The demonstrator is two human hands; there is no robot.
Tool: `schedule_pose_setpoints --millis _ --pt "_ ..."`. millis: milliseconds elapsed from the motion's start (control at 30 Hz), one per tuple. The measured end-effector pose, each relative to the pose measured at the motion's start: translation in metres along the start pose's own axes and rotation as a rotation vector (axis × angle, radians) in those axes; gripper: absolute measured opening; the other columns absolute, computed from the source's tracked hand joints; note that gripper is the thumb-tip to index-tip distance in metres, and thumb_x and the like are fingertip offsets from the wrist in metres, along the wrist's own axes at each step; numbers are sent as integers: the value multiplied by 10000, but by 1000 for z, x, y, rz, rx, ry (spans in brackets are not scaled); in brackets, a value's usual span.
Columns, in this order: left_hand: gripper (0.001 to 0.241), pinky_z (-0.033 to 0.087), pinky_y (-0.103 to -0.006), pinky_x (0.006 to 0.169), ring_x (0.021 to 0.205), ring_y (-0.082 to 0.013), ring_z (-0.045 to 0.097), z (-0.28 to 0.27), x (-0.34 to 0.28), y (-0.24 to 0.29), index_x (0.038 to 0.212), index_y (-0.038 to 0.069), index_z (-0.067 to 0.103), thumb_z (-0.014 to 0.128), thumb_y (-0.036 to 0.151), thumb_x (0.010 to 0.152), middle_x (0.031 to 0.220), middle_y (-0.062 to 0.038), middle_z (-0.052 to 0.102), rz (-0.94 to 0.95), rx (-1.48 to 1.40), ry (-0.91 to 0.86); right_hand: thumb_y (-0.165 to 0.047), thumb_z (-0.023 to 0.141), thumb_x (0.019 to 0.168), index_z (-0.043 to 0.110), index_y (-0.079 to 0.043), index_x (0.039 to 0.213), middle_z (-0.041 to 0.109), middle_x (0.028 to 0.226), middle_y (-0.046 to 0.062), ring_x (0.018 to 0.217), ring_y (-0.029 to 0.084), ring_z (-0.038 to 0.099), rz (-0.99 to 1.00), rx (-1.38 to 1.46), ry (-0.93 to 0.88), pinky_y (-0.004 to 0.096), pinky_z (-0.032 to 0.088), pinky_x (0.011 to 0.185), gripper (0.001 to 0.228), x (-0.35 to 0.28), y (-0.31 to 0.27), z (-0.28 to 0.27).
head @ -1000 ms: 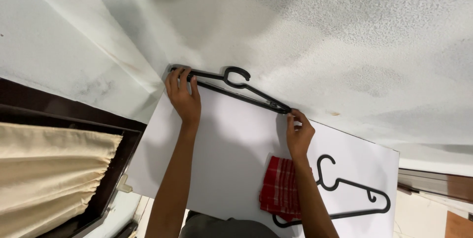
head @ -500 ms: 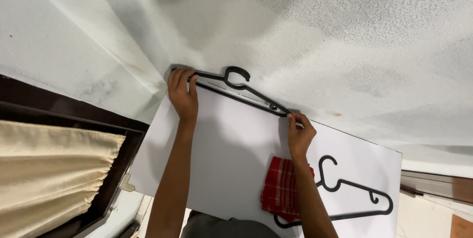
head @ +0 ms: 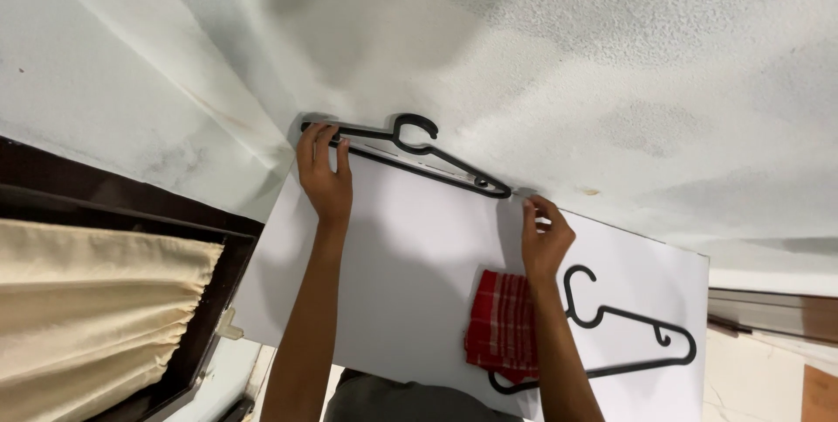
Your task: The person wipes a white surface with a red cloth. They then pick up two black hangers and wipe them individually with the cloth before placing them back on the surface.
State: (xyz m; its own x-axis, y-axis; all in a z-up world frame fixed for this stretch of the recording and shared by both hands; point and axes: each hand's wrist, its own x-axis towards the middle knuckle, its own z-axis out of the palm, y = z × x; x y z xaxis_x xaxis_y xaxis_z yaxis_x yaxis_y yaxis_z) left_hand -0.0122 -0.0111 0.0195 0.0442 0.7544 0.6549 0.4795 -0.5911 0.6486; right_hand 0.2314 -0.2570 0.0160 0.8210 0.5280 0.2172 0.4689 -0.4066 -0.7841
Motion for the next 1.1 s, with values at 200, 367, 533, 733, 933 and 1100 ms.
schedule_pose_setpoints --millis 200,367,533,733,933,1100 --pt "193 546 -398 977 1149 -281 656 -25 -58 54 1219 34 670 648 101 1039 1199 -112 697 -94 -169 -207 -160 696 992 758 -22 1129 769 1052 151 860 232 751 27 -149 26 343 619 678 204 -35 -20 -90" --pt "211 571 -390 831 947 -247 721 -44 -118 110 1178 48 682 669 132 985 1009 -99 748 -217 -410 -605 -315 833 761 677 -79 1239 637 1317 123 1221 312 569 -152 -428 -383 467 496 984 555 -108 -62 -112" --pt "195 555 -396 812 918 -253 720 -66 -149 134 1123 52 694 694 152 955 938 -90 758 -155 -469 -841 -509 980 486 422 -197 1524 372 1594 115 1486 401 291 -132 -653 -656 607 232 1176 1219 -155 -79 -93" --pt "209 540 -396 829 924 -245 726 -90 -170 138 1130 64 693 690 167 949 946 -91 753 -120 -496 -884 -253 914 633 444 -131 1520 450 1562 107 1441 343 399 -204 -601 -444 533 347 1155 1011 -176 -18 -77" --pt "209 544 -394 830 905 -245 724 -102 -197 144 1129 66 687 692 181 955 924 -88 759 -145 -471 -885 -28 769 751 699 -63 1273 735 1110 168 936 371 719 13 -322 -196 457 592 800 528 -154 9 -100" --pt "336 488 -437 857 971 -263 666 -93 -232 157 1160 55 666 746 255 903 973 -71 739 -70 -342 -935 -189 685 990 593 27 1285 682 1196 156 1066 260 663 341 833 296 431 569 916 377 -157 30 -154"
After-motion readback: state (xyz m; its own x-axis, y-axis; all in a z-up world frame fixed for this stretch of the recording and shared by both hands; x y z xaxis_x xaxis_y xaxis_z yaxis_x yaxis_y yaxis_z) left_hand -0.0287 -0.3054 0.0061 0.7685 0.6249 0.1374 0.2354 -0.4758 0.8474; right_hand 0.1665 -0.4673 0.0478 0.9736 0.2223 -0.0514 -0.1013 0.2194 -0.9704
